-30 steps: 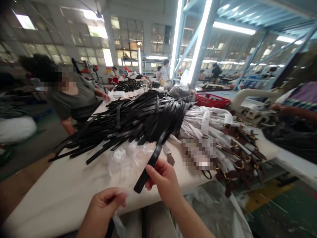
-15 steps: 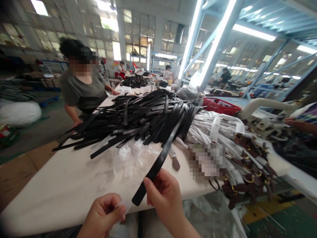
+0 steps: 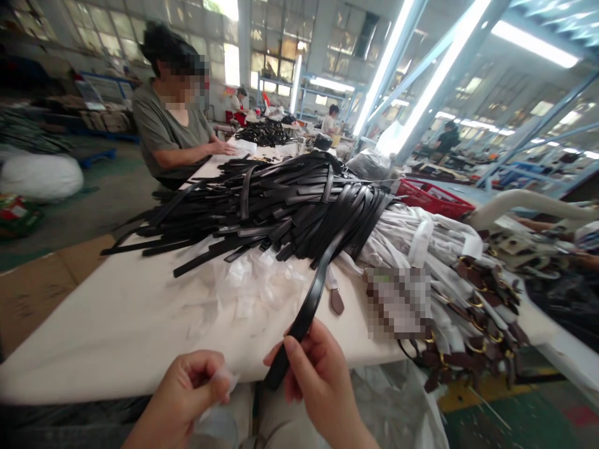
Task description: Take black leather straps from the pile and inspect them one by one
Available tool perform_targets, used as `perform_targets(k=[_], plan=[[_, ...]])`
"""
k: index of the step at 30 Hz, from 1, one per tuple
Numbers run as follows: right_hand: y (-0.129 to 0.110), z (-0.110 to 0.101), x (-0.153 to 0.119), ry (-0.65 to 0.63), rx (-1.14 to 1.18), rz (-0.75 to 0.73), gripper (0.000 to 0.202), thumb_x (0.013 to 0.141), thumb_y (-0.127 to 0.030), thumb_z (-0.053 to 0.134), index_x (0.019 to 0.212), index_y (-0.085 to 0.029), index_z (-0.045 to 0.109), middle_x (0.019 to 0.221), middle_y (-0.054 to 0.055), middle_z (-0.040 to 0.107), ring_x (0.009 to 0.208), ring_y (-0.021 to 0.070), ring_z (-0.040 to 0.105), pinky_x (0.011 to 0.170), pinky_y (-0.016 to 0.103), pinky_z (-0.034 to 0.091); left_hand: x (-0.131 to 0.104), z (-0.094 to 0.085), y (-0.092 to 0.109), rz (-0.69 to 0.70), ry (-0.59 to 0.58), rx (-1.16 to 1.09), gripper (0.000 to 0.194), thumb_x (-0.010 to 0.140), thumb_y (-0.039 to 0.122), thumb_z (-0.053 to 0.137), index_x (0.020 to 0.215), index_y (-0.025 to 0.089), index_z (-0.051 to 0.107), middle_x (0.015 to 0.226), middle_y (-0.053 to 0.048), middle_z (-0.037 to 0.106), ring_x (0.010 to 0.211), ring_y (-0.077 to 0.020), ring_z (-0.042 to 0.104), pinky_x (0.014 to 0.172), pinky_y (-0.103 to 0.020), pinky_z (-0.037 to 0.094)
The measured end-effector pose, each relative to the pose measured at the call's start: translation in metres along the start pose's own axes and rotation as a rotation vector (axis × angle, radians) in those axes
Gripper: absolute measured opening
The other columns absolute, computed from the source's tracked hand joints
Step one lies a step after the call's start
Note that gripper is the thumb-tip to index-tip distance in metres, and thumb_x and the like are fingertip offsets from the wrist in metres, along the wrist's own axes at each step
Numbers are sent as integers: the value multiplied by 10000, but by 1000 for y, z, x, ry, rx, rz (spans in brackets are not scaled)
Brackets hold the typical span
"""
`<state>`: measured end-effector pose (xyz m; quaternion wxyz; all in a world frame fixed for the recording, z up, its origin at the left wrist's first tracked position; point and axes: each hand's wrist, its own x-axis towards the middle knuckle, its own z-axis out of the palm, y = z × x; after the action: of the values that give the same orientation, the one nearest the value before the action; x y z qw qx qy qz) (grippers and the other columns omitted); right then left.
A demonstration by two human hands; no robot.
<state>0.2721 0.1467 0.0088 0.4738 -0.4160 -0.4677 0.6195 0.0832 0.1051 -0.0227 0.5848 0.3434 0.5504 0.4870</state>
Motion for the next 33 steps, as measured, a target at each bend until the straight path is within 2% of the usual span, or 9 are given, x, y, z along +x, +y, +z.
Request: perform_targets(k=[6, 10, 14, 19, 27, 30, 33], plan=[[-9, 13, -8, 71, 33, -42, 388, 843, -490, 722, 873, -142, 552, 812, 88, 749, 385, 36, 554, 369, 99, 397, 2, 3, -9, 29, -40, -49, 373, 573, 353, 816, 493, 181, 495, 476, 51, 458, 498, -93, 336, 514, -243, 227], [-15, 22, -8, 76, 38, -40, 414, 823, -509, 733, 882, -144, 545, 838, 85, 746, 401, 44, 571, 369, 107, 420, 4, 2, -11, 71, -123, 73, 317, 621, 374, 803, 506, 155, 605, 518, 31, 475, 538, -116, 382, 540, -259, 260], [-12, 20, 0, -47, 8, 36, 443, 823, -531, 721, 883, -137, 527, 794, 75, 728, 360, 36, 541, 329, 89, 379, 2, -1, -13, 62, -147, 95, 246, 610, 324, 799, 526, 155, 641, 537, 20, 510, 570, -132, 416, 569, -267, 282], [-3, 15, 8, -205, 14, 92, 479, 804, -570, 715, 895, -156, 495, 674, 26, 677, 313, 37, 474, 272, 83, 294, 2, 0, -14, 34, -186, 120, 286, 591, 372, 806, 523, 156, 631, 529, 16, 512, 557, -133, 394, 554, -272, 268], [-3, 14, 5, -256, -5, 85, 459, 815, -568, 707, 903, -169, 497, 655, 2, 640, 326, 23, 426, 288, 94, 286, 7, -9, -29, 15, -259, 152, 263, 625, 362, 827, 601, 151, 672, 601, 5, 582, 618, -150, 469, 590, -268, 343], [-5, 15, 3, -309, -33, 55, 438, 841, -553, 689, 908, -156, 517, 683, 15, 644, 378, 24, 463, 330, 91, 329, 6, -11, -34, 2, -273, 142, 341, 601, 434, 861, 614, 150, 671, 655, -13, 628, 672, -170, 512, 631, -274, 391], [-4, 14, 4, -337, -27, 53, 414, 853, -526, 689, 910, -143, 545, 734, 37, 652, 400, 33, 497, 343, 103, 332, 2, -7, -27, -10, -293, 143, 419, 637, 537, 834, 669, 144, 693, 735, -44, 668, 721, -193, 551, 668, -288, 426]])
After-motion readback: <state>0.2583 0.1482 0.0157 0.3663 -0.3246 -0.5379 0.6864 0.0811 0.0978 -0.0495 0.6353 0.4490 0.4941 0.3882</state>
